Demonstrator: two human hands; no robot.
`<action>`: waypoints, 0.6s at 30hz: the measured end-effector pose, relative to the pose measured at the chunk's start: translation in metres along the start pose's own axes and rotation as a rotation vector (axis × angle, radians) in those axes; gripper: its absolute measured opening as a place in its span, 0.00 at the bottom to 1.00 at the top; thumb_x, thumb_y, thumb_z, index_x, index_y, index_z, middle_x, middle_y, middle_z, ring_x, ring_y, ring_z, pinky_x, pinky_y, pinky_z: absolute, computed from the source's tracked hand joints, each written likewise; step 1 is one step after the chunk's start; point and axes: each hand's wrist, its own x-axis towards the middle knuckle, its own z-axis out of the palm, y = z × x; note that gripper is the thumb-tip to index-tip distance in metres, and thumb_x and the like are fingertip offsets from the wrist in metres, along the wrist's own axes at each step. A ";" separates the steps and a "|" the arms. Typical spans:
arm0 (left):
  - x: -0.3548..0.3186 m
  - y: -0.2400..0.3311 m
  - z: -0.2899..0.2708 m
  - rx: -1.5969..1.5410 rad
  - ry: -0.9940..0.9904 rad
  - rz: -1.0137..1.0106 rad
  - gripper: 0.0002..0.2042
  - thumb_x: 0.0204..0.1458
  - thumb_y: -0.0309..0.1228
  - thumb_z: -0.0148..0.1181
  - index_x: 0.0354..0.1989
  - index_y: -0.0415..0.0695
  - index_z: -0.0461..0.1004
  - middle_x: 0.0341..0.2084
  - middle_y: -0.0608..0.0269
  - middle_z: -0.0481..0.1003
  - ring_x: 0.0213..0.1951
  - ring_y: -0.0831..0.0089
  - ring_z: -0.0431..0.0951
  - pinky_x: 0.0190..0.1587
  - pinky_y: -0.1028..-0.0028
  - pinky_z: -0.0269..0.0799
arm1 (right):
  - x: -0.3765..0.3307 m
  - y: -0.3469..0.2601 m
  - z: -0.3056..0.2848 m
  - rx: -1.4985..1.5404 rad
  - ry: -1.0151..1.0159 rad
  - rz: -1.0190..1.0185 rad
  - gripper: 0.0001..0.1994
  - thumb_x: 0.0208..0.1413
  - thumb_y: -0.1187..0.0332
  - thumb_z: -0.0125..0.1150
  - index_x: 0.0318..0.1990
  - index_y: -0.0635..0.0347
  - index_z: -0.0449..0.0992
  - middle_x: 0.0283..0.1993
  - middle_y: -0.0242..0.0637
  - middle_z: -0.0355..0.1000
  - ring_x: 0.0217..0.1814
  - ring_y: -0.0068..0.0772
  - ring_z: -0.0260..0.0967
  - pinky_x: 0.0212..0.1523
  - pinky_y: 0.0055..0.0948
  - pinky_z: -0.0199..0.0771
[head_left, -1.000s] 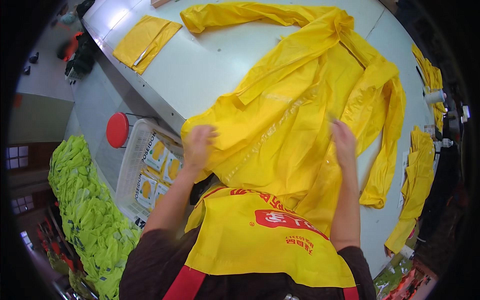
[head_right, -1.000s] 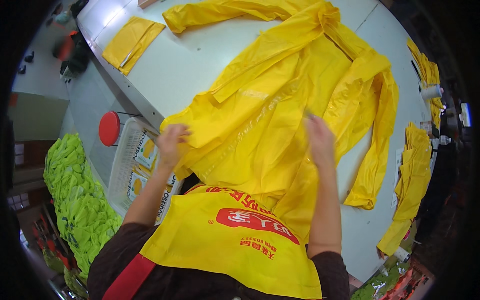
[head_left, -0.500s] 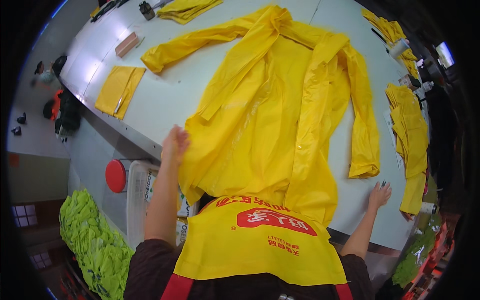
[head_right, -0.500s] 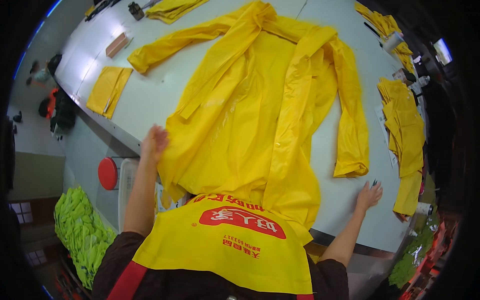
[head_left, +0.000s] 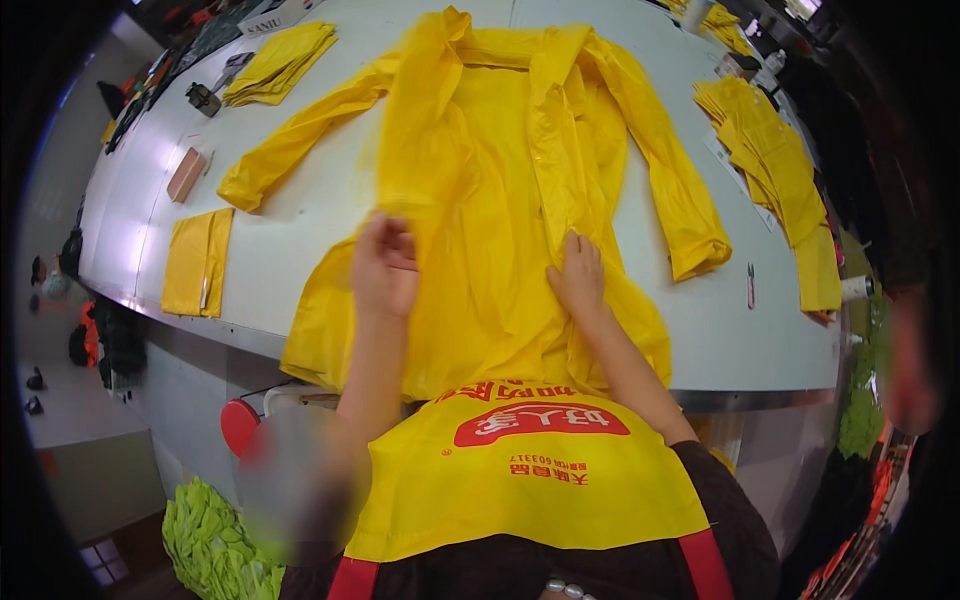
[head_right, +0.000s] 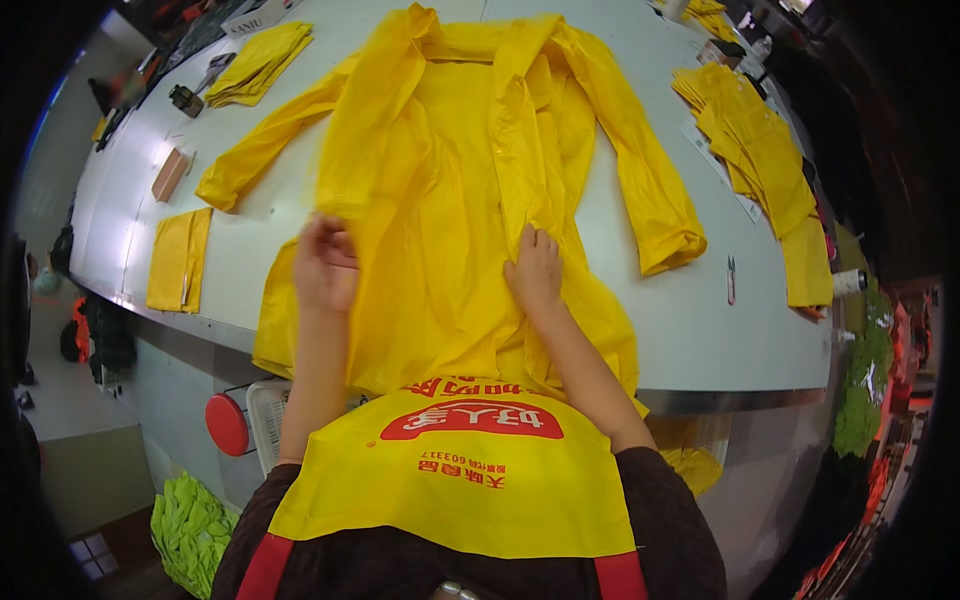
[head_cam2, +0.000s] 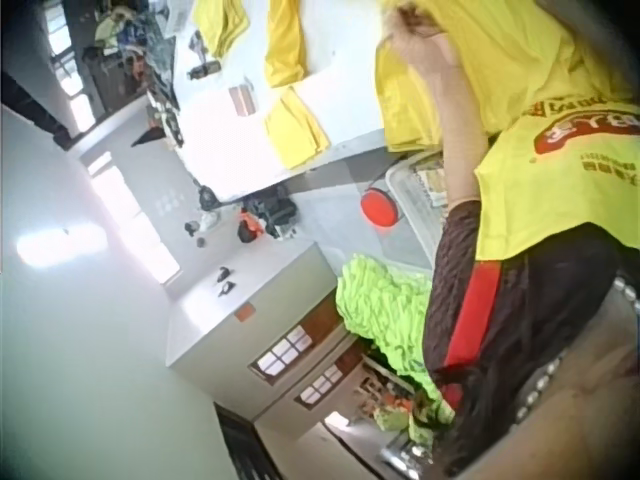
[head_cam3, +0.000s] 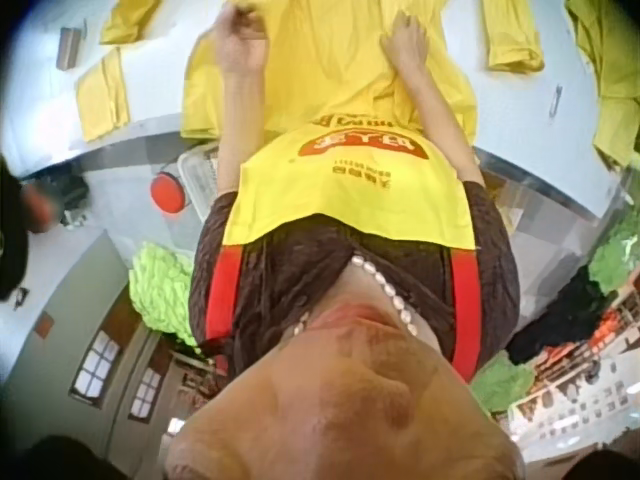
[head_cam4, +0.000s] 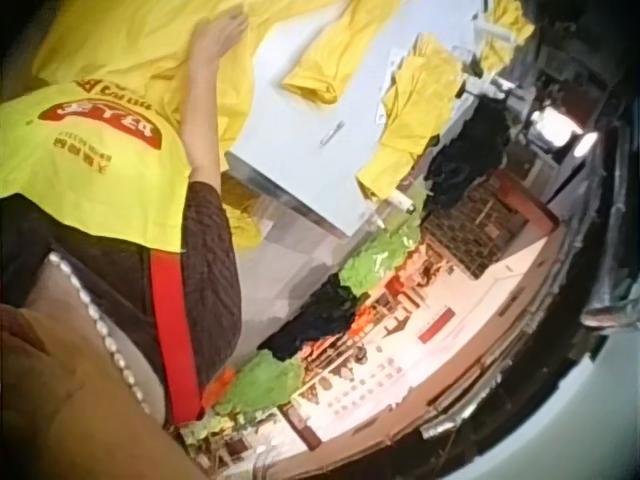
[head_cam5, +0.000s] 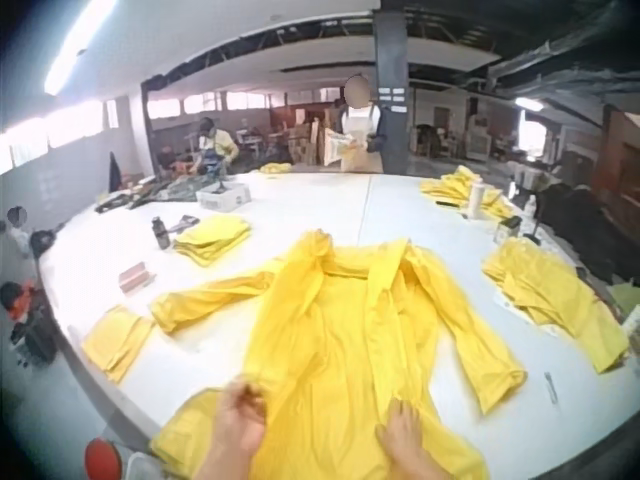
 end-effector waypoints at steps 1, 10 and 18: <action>-0.007 -0.018 -0.003 0.046 -0.096 -0.038 0.03 0.50 0.26 0.55 0.31 0.42 0.70 0.25 0.67 0.74 0.32 0.74 0.77 0.32 0.80 0.74 | 0.003 0.006 0.004 0.005 -0.047 0.015 0.22 0.43 0.70 0.60 0.48 0.67 0.66 0.44 0.51 0.66 0.46 0.52 0.63 0.44 0.38 0.67; -0.003 -0.153 -0.089 0.287 0.124 -0.481 0.08 0.50 0.25 0.55 0.38 0.38 0.69 0.32 0.59 0.73 0.38 0.67 0.76 0.39 0.72 0.73 | 0.021 0.053 -0.032 1.264 -0.230 0.640 0.10 0.47 0.67 0.64 0.34 0.62 0.71 0.29 0.31 0.71 0.28 0.22 0.68 0.28 0.22 0.69; -0.021 -0.122 -0.028 0.195 0.076 -0.447 0.07 0.51 0.32 0.56 0.28 0.43 0.68 0.21 0.68 0.68 0.22 0.78 0.69 0.24 0.79 0.69 | 0.015 0.012 -0.091 1.952 -0.245 0.527 0.17 0.56 0.59 0.53 0.46 0.63 0.69 0.45 0.38 0.71 0.44 0.30 0.70 0.47 0.26 0.70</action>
